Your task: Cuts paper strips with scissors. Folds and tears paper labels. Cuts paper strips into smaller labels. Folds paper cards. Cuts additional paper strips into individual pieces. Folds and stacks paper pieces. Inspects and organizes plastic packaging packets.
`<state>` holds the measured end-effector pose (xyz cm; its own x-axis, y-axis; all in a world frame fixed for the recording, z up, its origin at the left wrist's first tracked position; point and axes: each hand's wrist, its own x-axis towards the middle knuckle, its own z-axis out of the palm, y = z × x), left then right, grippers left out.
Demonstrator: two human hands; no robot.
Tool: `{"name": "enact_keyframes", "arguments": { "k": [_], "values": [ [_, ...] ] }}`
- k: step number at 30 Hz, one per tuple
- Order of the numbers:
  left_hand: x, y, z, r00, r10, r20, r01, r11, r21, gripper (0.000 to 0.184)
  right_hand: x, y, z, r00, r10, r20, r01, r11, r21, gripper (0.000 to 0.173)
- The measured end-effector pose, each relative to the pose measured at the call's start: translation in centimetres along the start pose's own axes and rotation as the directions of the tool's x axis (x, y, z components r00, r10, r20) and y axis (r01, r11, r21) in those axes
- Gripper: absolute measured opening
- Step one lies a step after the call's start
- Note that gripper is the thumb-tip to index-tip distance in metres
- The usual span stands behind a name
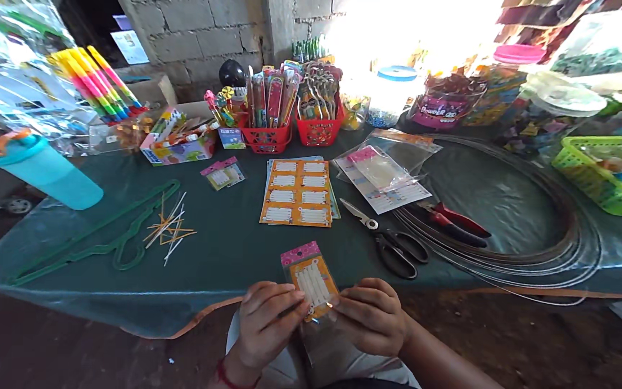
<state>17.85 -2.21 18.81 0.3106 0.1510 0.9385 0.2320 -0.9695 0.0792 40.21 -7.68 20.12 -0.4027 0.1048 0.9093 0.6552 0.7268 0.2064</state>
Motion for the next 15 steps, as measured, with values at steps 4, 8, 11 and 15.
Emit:
{"name": "enact_keyframes", "arguments": {
  "k": [4,8,11,15],
  "values": [
    [0.3,0.0,-0.2,1.000,-0.001,-0.001,0.001,1.000,-0.019,0.005,0.4,0.2,-0.3,1.000,0.008,0.001,-0.008,1.000,-0.028,0.003],
    [0.5,0.2,-0.3,0.999,-0.034,0.007,0.034,0.998,-0.058,0.006,0.6,0.3,-0.3,1.000,-0.009,0.004,0.009,1.000,-0.023,0.004],
    [0.7,0.6,-0.3,0.999,-0.046,0.011,0.047,0.995,-0.084,0.009,0.9,0.0,-0.5,1.000,0.012,0.002,-0.012,1.000,0.022,0.003],
    [0.9,0.9,-0.4,0.995,-0.096,0.026,0.098,0.987,-0.129,0.011,1.3,-0.1,-0.7,0.999,0.028,0.031,-0.031,0.996,0.089,0.004]
  ]
}}
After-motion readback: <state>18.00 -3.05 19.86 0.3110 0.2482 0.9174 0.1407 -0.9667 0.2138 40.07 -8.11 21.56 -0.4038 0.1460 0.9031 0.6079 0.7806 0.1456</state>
